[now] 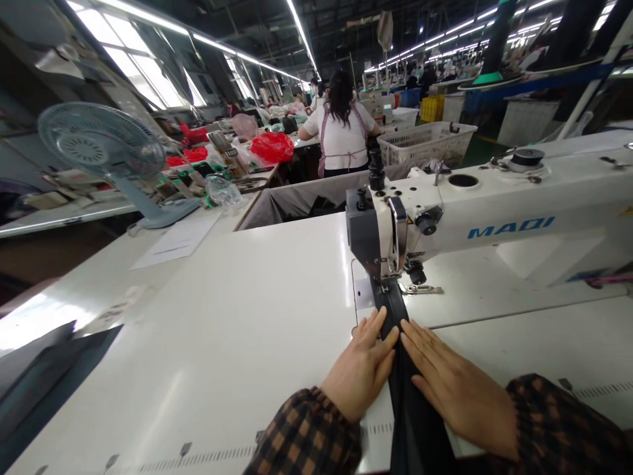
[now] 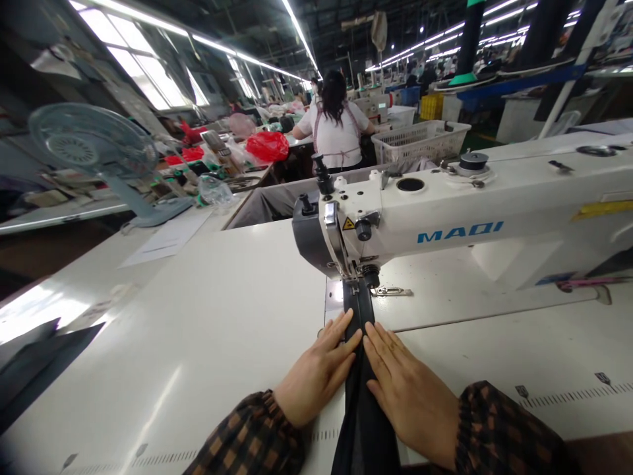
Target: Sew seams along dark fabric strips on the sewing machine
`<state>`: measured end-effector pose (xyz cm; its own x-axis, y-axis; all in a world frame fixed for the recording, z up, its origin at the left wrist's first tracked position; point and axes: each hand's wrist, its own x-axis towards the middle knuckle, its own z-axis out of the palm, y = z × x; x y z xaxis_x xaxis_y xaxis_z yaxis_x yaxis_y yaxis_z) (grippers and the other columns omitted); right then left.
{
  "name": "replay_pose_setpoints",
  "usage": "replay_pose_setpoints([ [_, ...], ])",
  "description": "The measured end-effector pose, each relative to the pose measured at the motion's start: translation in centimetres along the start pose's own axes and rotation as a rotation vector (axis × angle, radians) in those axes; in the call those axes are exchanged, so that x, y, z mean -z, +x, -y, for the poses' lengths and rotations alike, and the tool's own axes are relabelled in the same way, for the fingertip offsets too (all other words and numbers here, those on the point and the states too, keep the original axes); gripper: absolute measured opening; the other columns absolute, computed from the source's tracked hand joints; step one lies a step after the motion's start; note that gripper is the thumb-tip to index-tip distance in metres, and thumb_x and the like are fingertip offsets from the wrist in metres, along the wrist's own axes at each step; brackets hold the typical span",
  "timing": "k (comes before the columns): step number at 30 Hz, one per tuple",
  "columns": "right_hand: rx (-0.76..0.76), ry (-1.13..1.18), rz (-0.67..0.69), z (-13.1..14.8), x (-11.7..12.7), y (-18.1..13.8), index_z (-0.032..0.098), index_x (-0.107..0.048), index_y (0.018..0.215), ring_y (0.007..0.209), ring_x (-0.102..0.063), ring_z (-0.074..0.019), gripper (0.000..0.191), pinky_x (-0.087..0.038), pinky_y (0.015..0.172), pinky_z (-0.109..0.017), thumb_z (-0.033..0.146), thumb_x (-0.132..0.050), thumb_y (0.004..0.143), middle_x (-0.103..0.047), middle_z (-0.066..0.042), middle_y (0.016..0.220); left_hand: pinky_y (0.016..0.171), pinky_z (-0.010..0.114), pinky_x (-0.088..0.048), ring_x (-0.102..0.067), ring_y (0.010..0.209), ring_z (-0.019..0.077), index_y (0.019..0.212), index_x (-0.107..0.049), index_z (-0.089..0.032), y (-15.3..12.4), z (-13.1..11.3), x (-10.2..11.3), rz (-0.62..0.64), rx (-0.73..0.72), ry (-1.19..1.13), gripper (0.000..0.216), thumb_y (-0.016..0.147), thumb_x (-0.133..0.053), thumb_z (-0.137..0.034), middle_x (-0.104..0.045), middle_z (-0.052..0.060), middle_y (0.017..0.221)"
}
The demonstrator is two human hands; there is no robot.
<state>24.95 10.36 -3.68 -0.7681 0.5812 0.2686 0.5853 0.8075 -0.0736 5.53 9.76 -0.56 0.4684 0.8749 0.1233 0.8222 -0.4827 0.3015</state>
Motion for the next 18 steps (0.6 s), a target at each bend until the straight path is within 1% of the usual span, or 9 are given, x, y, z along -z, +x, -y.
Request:
replay_pose_setpoints([
  [2, -0.037, 0.010, -0.018, 0.2, -0.3, 0.2, 0.002, -0.028, 0.130, 0.125, -0.017, -0.0254, 0.050, -0.033, 0.099, -0.040, 0.021, -0.038, 0.084, -0.021, -0.017, 0.136, 0.103, 0.041, -0.030, -0.021, 0.127, 0.0208, 0.128, -0.033, -0.016, 0.2, -0.3, -1.1, 0.006, 0.025, 0.036, 0.042, 0.086, -0.032, -0.014, -0.028, 0.011, 0.138],
  [6, -0.093, 0.031, -0.056, 0.5, -1.1, 0.9, 0.002, -0.028, 0.129, 0.125, -0.015, -0.0261, 0.051, -0.033, 0.100, -0.041, 0.019, -0.039, 0.083, -0.021, -0.018, 0.136, 0.103, 0.041, -0.029, -0.015, 0.127, 0.0224, 0.129, -0.026, -0.005, 0.6, -1.3, -2.5, 0.002, 0.094, 0.159, 0.045, 0.084, -0.029, -0.009, -0.027, 0.018, 0.137],
  [9, -0.117, 0.036, -0.052, 0.6, -1.3, 1.3, 0.001, -0.028, 0.129, 0.126, -0.014, -0.0265, 0.050, -0.033, 0.100, -0.042, 0.018, -0.038, 0.082, -0.020, -0.018, 0.136, 0.102, 0.041, -0.030, -0.013, 0.128, 0.0220, 0.129, -0.025, -0.003, 0.8, -1.9, -2.7, -0.012, 0.143, 0.201, 0.048, 0.081, -0.026, -0.004, -0.026, 0.020, 0.136],
  [13, -0.130, 0.076, -0.070, 0.5, -1.3, 1.8, 0.002, -0.029, 0.129, 0.126, -0.013, -0.0255, 0.049, -0.033, 0.100, -0.042, 0.016, -0.036, 0.082, -0.020, -0.017, 0.136, 0.101, 0.039, -0.031, -0.014, 0.127, 0.0202, 0.130, -0.023, -0.004, 1.1, -2.5, -2.8, -0.013, 0.224, 0.149, 0.052, 0.078, -0.024, 0.000, -0.028, 0.019, 0.136],
  [16, -0.145, 0.083, -0.069, 0.3, -1.4, 2.2, 0.001, -0.029, 0.129, 0.126, -0.014, -0.0253, 0.048, -0.032, 0.100, -0.042, 0.014, -0.034, 0.083, -0.021, -0.018, 0.136, 0.101, 0.039, -0.031, -0.014, 0.127, 0.0217, 0.129, -0.023, -0.002, 1.5, -3.0, -3.0, -0.012, 0.309, 0.136, 0.054, 0.076, -0.022, 0.003, -0.027, 0.020, 0.136],
  [18, -0.150, 0.071, -0.057, 0.2, -1.5, 2.4, 0.000, -0.030, 0.128, 0.125, -0.016, -0.0252, 0.047, -0.031, 0.101, -0.041, 0.013, -0.033, 0.083, -0.022, -0.018, 0.135, 0.101, 0.041, -0.029, -0.014, 0.127, 0.0237, 0.128, -0.026, 0.000, 2.0, -3.3, -3.2, 0.006, 0.352, 0.145, 0.052, 0.076, -0.021, 0.004, -0.026, 0.022, 0.135],
])
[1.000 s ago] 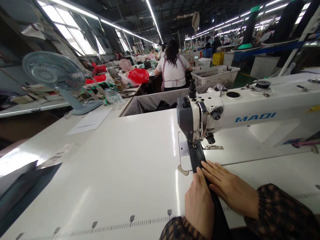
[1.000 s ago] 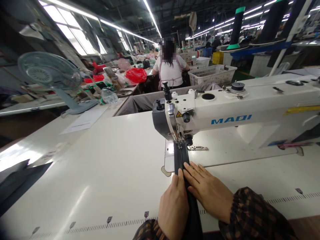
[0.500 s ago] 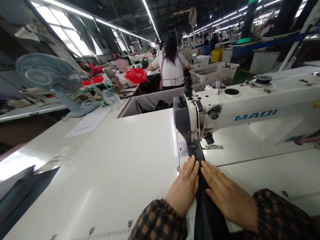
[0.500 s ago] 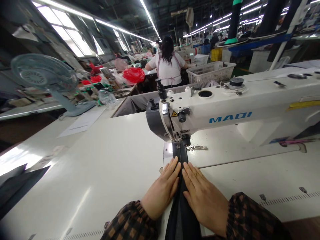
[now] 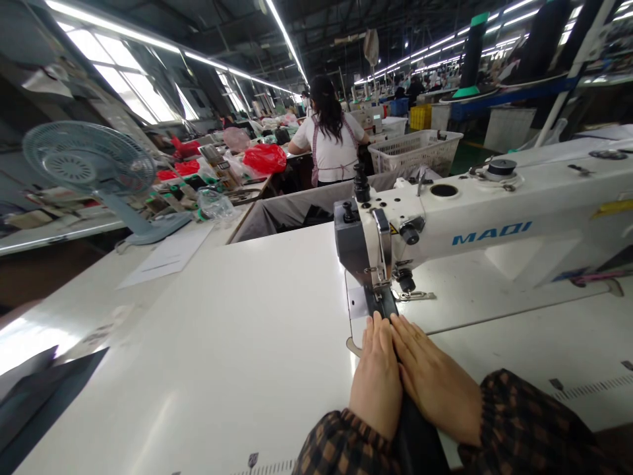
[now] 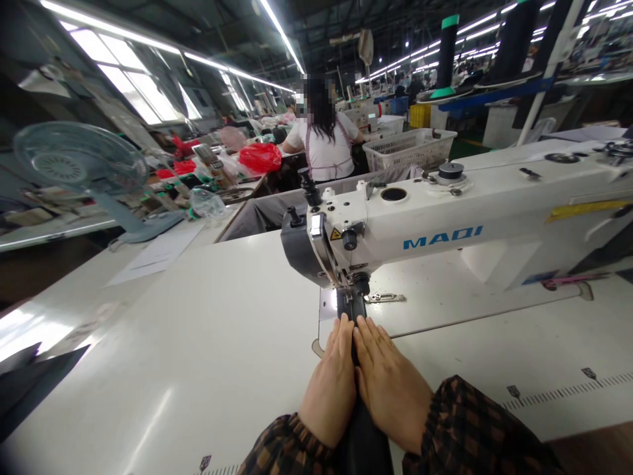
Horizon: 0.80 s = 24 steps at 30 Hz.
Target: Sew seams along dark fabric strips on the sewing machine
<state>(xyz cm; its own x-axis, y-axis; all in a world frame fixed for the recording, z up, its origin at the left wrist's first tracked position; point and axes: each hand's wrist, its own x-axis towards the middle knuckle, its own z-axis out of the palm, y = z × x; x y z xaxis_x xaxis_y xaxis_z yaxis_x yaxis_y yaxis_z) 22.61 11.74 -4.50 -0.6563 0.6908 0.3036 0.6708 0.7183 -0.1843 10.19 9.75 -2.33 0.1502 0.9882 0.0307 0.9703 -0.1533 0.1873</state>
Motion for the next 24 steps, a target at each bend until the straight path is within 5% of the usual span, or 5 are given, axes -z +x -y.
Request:
replay_pose_setpoints([
  [5, 0.000, 0.008, -0.017, -0.5, -0.4, 0.7, 0.001, -0.028, 0.129, 0.126, -0.016, -0.0236, 0.048, -0.032, 0.100, -0.041, 0.011, -0.031, 0.082, -0.023, -0.018, 0.135, 0.101, 0.041, -0.031, -0.019, 0.126, 0.0248, 0.125, -0.029, 0.003, 1.4, -0.7, 0.5, -0.027, 0.047, -0.021, 0.051, 0.075, -0.023, 0.006, -0.028, 0.025, 0.133],
  [9, -0.003, -0.006, -0.011, -0.9, -0.7, 1.4, 0.002, -0.025, 0.130, 0.126, -0.014, -0.0235, 0.050, -0.031, 0.101, -0.041, 0.008, -0.029, 0.081, -0.022, -0.018, 0.136, 0.101, 0.045, -0.031, -0.024, 0.125, 0.0263, 0.124, -0.032, 0.002, 2.0, -0.9, 0.7, -0.087, -0.047, 0.000, 0.054, 0.072, -0.024, 0.007, -0.037, 0.023, 0.129],
  [15, 0.004, -0.039, -0.047, -0.8, -1.0, 1.3, 0.002, -0.028, 0.129, 0.126, -0.015, -0.0249, 0.049, -0.032, 0.101, -0.040, 0.011, -0.033, 0.082, -0.019, -0.017, 0.137, 0.093, 0.038, -0.043, -0.038, 0.118, 0.0253, 0.124, -0.035, -0.002, -4.3, -2.2, -1.9, -0.213, 0.031, 0.011, 0.055, 0.070, -0.028, 0.003, -0.043, 0.019, 0.125],
  [19, -0.030, -0.040, -0.059, -0.2, -0.8, 0.2, 0.005, -0.029, 0.129, 0.125, -0.018, -0.0248, 0.045, -0.033, 0.099, -0.042, 0.020, -0.032, 0.087, -0.022, -0.016, 0.136, 0.078, 0.030, -0.050, -0.056, 0.086, 0.0195, 0.127, -0.036, -0.009, -7.7, -3.1, -2.0, -0.166, 0.154, 0.037, 0.061, 0.068, -0.026, 0.007, -0.056, 0.012, 0.098],
  [24, -0.014, -0.025, -0.042, 0.3, -0.1, -1.2, 0.006, -0.032, 0.128, 0.125, -0.020, -0.0234, 0.043, -0.034, 0.099, -0.042, 0.021, -0.032, 0.088, -0.025, -0.014, 0.135, 0.061, 0.030, -0.050, -0.059, 0.078, 0.0216, 0.128, -0.032, -0.008, -3.8, -2.1, 1.6, 0.009, 0.305, -0.042, 0.050, 0.078, -0.032, -0.006, -0.053, 0.015, 0.104],
])
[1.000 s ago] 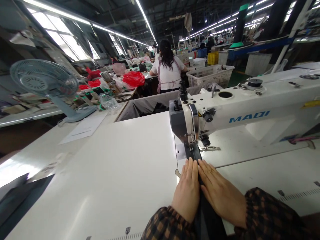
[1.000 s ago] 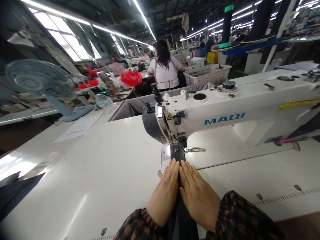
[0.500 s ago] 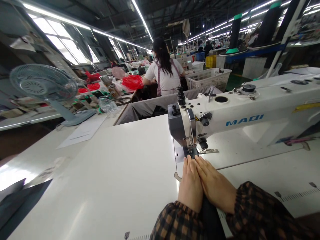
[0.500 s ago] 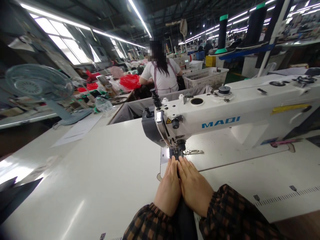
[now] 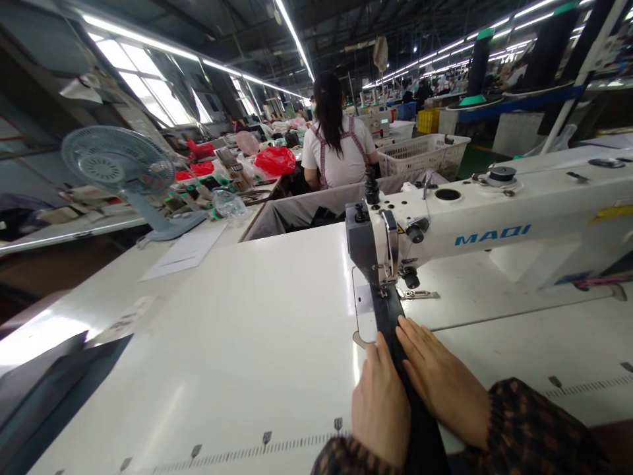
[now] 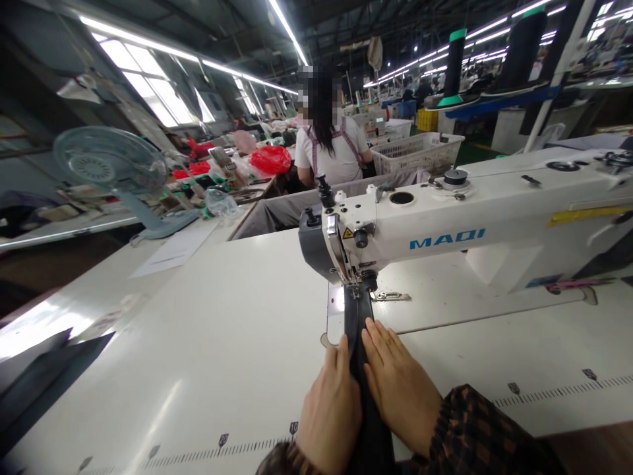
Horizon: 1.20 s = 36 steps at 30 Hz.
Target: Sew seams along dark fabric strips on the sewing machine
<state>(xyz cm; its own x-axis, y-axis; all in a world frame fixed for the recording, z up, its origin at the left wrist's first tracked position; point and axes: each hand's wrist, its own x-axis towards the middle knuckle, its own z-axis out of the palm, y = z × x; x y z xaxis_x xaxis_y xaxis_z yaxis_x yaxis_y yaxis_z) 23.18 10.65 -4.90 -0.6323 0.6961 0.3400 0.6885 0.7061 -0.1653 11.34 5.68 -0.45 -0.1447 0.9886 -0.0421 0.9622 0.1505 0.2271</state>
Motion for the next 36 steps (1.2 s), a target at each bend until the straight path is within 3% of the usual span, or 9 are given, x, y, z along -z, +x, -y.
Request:
replay_pose_setpoints([
  [3, 0.003, -0.018, 0.022, 0.3, 0.3, -0.2, 0.008, -0.034, 0.128, 0.124, -0.021, -0.0239, 0.042, -0.035, 0.099, -0.041, 0.021, -0.033, 0.087, -0.025, -0.013, 0.135, 0.070, 0.031, -0.048, -0.059, 0.080, 0.0205, 0.115, -0.048, -0.009, 2.8, 0.4, 1.2, -0.013, -0.016, -0.219, 0.037, 0.080, -0.036, -0.011, -0.058, 0.011, 0.095],
  [6, 0.000, -0.020, 0.025, 0.5, 0.3, -0.1, 0.008, -0.037, 0.126, 0.124, -0.022, -0.0261, 0.041, -0.035, 0.098, -0.042, 0.021, -0.034, 0.087, -0.026, -0.015, 0.135, 0.074, 0.026, -0.045, -0.057, 0.081, 0.0152, 0.105, -0.056, -0.014, 3.5, 1.0, 1.1, -0.056, -0.046, -0.456, 0.030, 0.083, -0.035, -0.015, -0.061, 0.006, 0.085],
  [11, 0.029, -0.047, 0.038, 0.8, 0.5, 0.0, 0.006, -0.037, 0.126, 0.124, -0.021, -0.0267, 0.041, -0.036, 0.098, -0.042, 0.017, -0.034, 0.086, -0.029, -0.016, 0.133, 0.061, 0.026, -0.045, -0.056, 0.066, 0.0141, 0.093, -0.062, -0.020, 3.8, 1.9, 1.9, 0.072, -0.211, -0.317, 0.030, 0.087, -0.034, -0.028, -0.057, 0.002, 0.071],
  [14, 0.035, -0.059, 0.035, 0.7, 0.6, 0.0, 0.006, -0.035, 0.127, 0.123, -0.022, -0.0271, 0.043, -0.035, 0.098, -0.043, 0.014, -0.034, 0.085, -0.028, -0.016, 0.134, 0.072, 0.030, -0.047, -0.056, 0.078, 0.0158, 0.077, -0.066, -0.020, 5.0, 2.9, 2.9, 0.047, -0.355, -0.237, 0.040, 0.088, -0.030, -0.033, -0.058, 0.005, 0.081],
  [17, 0.024, -0.045, 0.016, 0.6, 0.5, 0.0, 0.008, -0.035, 0.127, 0.124, -0.021, -0.0273, 0.043, -0.034, 0.099, -0.045, 0.015, -0.034, 0.085, -0.027, -0.014, 0.135, 0.097, 0.036, -0.036, -0.038, 0.116, 0.0199, 0.101, -0.062, -0.022, 5.9, 3.9, 2.8, -0.013, -0.534, -0.233, 0.030, 0.087, -0.036, -0.029, -0.045, 0.007, 0.124],
  [19, 0.026, -0.034, 0.029, 0.6, 0.5, 0.0, 0.008, -0.033, 0.128, 0.124, -0.019, -0.0273, 0.043, -0.034, 0.099, -0.044, 0.018, -0.034, 0.087, -0.026, -0.014, 0.135, 0.103, 0.037, -0.028, -0.025, 0.126, 0.0191, 0.119, -0.048, -0.021, 5.9, 4.3, 1.8, 0.004, -0.566, -0.213, 0.035, 0.088, -0.033, -0.024, -0.031, 0.007, 0.136],
  [22, 0.040, -0.029, 0.059, 0.5, 0.4, 0.0, 0.006, -0.030, 0.129, 0.125, -0.017, -0.0279, 0.045, -0.034, 0.099, -0.043, 0.022, -0.034, 0.088, -0.022, -0.016, 0.136, 0.105, 0.039, -0.025, -0.018, 0.128, 0.0178, 0.129, -0.032, -0.013, 5.5, 4.2, 0.2, 0.015, -0.540, -0.143, 0.041, 0.089, -0.026, -0.018, -0.026, 0.010, 0.138],
  [25, 0.034, -0.012, 0.049, 0.4, 0.4, 0.2, 0.005, -0.029, 0.130, 0.125, -0.017, -0.0276, 0.047, -0.035, 0.099, -0.042, 0.021, -0.035, 0.086, -0.020, -0.016, 0.137, 0.105, 0.040, -0.025, -0.014, 0.129, 0.0185, 0.130, -0.027, -0.007, 5.3, 3.7, -0.7, -0.005, -0.532, -0.087, 0.043, 0.088, -0.023, -0.014, -0.024, 0.014, 0.139],
  [36, 0.015, -0.047, 0.096, 0.6, 0.3, 1.5, 0.002, -0.025, 0.131, 0.125, -0.014, -0.0273, 0.051, -0.030, 0.101, -0.041, 0.019, -0.035, 0.084, -0.020, -0.017, 0.136, 0.102, 0.040, -0.029, -0.010, 0.129, 0.0170, 0.131, -0.020, -0.005, 5.6, 3.1, -0.6, 0.042, -0.429, -0.145, 0.050, 0.081, -0.022, -0.005, -0.025, 0.016, 0.138],
])
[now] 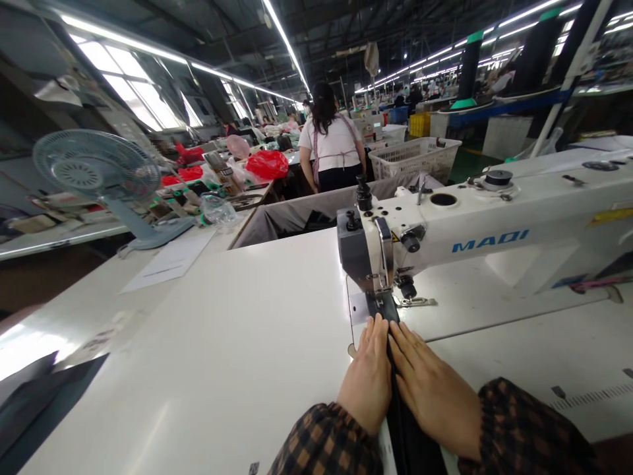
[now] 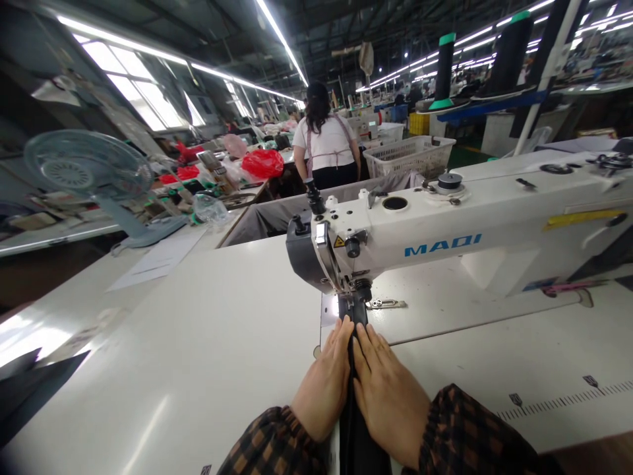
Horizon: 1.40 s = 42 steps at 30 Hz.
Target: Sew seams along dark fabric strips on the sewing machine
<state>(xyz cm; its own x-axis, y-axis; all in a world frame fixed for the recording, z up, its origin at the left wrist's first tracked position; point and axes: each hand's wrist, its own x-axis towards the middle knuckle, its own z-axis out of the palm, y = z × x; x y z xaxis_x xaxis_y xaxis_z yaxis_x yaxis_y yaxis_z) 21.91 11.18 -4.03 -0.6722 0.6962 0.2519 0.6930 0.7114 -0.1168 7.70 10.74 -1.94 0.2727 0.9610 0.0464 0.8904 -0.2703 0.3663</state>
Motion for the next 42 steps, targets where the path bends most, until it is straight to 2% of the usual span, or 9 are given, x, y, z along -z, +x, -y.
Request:
replay_pose_setpoints([
  [7, 0.001, 0.013, 0.024, -0.1, 0.2, 0.2, 0.001, -0.021, 0.132, 0.126, -0.010, -0.0262, 0.051, -0.030, 0.101, -0.040, 0.016, -0.031, 0.084, -0.015, -0.016, 0.138, 0.101, 0.040, -0.031, -0.011, 0.128, 0.0188, 0.131, -0.019, -0.004, -0.1, -0.3, -0.5, -0.020, 0.021, 0.019, 0.052, 0.080, -0.024, -0.002, -0.024, 0.019, 0.137],
  [17, 0.076, 0.027, 0.075, -1.2, 0.7, 0.1, 0.002, -0.020, 0.132, 0.127, -0.012, -0.0220, 0.053, -0.030, 0.101, -0.037, 0.018, -0.033, 0.084, -0.018, -0.014, 0.138, 0.099, 0.041, -0.034, -0.009, 0.127, 0.0229, 0.130, -0.018, -0.002, -0.2, -0.6, -0.9, -0.058, -0.086, 0.147, 0.056, 0.074, -0.025, 0.001, -0.025, 0.022, 0.136],
  [22, 0.091, -0.012, 0.076, -1.5, 1.1, 0.1, 0.003, -0.022, 0.132, 0.126, -0.015, -0.0236, 0.053, -0.030, 0.101, -0.039, 0.020, -0.035, 0.083, -0.019, -0.015, 0.137, 0.100, 0.043, -0.033, -0.007, 0.128, 0.0235, 0.130, -0.017, -0.002, -0.1, -0.3, -0.8, -0.046, -0.169, 0.192, 0.057, 0.074, -0.029, 0.001, -0.025, 0.021, 0.136],
  [30, 0.140, 0.012, 0.016, -2.5, 1.3, 0.5, 0.005, -0.026, 0.131, 0.125, -0.018, -0.0217, 0.056, -0.030, 0.102, -0.037, 0.019, -0.041, 0.078, -0.025, -0.012, 0.136, 0.101, 0.045, -0.031, -0.007, 0.129, 0.0217, 0.130, -0.015, -0.006, 0.7, 0.7, -0.7, -0.028, -0.197, 0.111, 0.059, 0.073, -0.030, 0.000, -0.023, 0.019, 0.138],
  [35, 0.185, 0.042, -0.009, -3.7, 1.7, 1.3, 0.006, -0.031, 0.129, 0.123, -0.024, -0.0222, 0.055, -0.030, 0.102, -0.036, 0.026, -0.045, 0.079, -0.031, -0.012, 0.133, 0.103, 0.042, -0.027, -0.015, 0.129, 0.0175, 0.130, -0.018, -0.012, 1.0, 1.4, 0.5, -0.003, -0.202, -0.041, 0.055, 0.077, -0.032, -0.004, -0.026, 0.014, 0.138],
  [39, 0.201, -0.005, -0.143, -3.0, 1.5, 0.8, 0.006, -0.045, 0.117, 0.111, -0.039, -0.0223, 0.037, -0.029, 0.100, -0.041, 0.015, -0.038, 0.082, -0.048, -0.012, 0.117, 0.103, 0.041, -0.029, -0.021, 0.127, 0.0212, 0.123, -0.028, -0.014, -0.5, 1.6, 1.5, 0.061, -0.237, -0.189, 0.055, 0.074, -0.051, -0.019, -0.026, 0.013, 0.138],
  [42, 0.189, -0.014, -0.227, -2.2, 1.0, 0.3, 0.010, -0.057, 0.095, 0.087, -0.049, -0.0196, 0.025, -0.038, 0.087, -0.042, 0.006, -0.035, 0.082, -0.055, -0.008, 0.087, 0.098, 0.037, -0.037, -0.038, 0.119, 0.0177, 0.128, -0.023, -0.016, -1.5, 1.4, 1.5, 0.018, -0.204, -0.264, 0.057, 0.074, -0.042, -0.010, -0.036, 0.012, 0.132],
])
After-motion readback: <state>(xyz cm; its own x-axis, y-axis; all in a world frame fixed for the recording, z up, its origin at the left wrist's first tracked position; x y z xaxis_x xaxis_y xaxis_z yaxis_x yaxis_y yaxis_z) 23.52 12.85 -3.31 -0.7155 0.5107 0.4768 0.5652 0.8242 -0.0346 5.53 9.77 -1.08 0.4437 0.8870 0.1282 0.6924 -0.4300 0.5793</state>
